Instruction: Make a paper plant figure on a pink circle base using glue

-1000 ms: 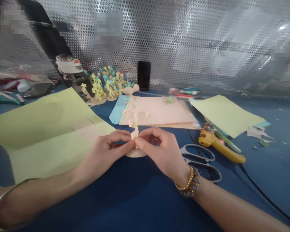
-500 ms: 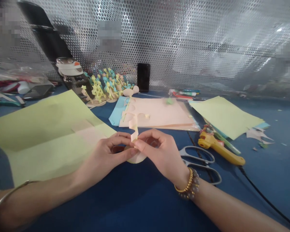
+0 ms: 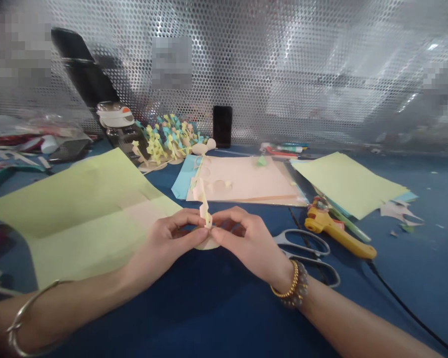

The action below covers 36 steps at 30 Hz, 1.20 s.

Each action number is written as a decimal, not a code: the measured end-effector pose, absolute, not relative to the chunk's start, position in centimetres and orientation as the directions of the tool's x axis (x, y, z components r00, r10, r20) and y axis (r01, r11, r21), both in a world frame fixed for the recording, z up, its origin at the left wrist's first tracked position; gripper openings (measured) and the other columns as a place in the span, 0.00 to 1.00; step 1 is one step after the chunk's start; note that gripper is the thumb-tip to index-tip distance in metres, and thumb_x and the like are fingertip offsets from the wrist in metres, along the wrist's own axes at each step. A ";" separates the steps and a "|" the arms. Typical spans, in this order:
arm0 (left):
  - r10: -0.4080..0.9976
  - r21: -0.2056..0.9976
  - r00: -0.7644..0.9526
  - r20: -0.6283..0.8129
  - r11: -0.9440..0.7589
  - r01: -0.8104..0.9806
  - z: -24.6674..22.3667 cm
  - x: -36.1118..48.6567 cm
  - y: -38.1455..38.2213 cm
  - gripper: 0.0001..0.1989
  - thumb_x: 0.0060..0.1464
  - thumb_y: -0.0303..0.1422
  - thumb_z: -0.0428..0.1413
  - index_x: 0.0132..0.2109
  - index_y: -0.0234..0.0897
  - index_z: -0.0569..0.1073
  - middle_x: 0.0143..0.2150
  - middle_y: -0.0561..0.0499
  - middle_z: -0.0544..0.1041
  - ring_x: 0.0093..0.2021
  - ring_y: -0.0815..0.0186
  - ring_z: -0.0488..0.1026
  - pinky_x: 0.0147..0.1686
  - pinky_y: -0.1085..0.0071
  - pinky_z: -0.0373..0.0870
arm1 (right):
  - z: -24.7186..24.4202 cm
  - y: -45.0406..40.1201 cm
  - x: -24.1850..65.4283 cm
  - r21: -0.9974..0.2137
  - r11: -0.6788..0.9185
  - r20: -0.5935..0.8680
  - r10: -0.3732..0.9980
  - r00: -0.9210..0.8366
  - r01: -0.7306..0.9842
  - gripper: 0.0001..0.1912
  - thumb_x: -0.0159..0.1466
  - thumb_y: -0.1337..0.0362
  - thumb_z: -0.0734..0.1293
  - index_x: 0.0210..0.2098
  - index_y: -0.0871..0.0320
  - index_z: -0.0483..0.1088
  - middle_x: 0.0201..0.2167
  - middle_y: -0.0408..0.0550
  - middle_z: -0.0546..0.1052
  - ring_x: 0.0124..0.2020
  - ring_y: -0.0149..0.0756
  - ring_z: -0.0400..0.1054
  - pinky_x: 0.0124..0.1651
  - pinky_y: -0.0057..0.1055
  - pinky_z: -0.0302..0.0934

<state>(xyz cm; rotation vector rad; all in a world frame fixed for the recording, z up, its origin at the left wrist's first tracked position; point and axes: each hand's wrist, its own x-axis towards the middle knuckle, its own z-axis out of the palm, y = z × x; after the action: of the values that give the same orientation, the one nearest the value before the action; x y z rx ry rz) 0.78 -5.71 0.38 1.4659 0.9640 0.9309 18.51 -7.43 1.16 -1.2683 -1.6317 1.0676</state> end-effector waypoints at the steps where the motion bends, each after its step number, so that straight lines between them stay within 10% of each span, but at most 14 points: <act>1: 0.932 0.995 0.361 0.041 -0.072 0.074 0.4 0.8 -5.7 0.07 0.52 0.36 0.59 0.36 0.36 0.76 0.42 0.48 0.76 0.43 0.63 0.74 0.43 0.67 0.70 | 1.2 -7.4 18.5 -0.937 0.151 0.096 0.978 -0.184 0.315 0.10 0.60 0.60 0.67 0.39 0.57 0.73 0.35 0.46 0.75 0.35 0.35 0.69 0.36 0.32 0.65; 17: 0.934 0.998 0.357 -0.012 -0.008 0.056 0.4 1.2 -6.3 0.11 0.51 0.37 0.61 0.38 0.34 0.77 0.37 0.48 0.79 0.38 0.64 0.75 0.41 0.68 0.71 | 0.3 -7.6 18.5 -0.944 0.235 0.207 0.968 -0.142 0.232 0.07 0.58 0.62 0.69 0.36 0.57 0.73 0.32 0.45 0.77 0.34 0.33 0.71 0.36 0.30 0.68; 36: 0.955 0.986 0.283 -0.088 0.124 -0.113 -1.1 1.4 -5.2 0.10 0.47 0.36 0.64 0.37 0.37 0.80 0.35 0.51 0.81 0.37 0.67 0.74 0.41 0.72 0.69 | 0.2 -6.9 18.5 -0.987 0.018 -0.005 0.990 -0.139 0.162 0.09 0.57 0.59 0.68 0.31 0.59 0.75 0.27 0.44 0.76 0.26 0.30 0.69 0.27 0.26 0.68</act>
<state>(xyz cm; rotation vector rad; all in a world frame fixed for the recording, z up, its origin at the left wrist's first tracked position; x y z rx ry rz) 1.45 -5.23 -1.07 1.1577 0.9601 0.9855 18.47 -6.94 0.24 -1.2556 -1.4381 1.2249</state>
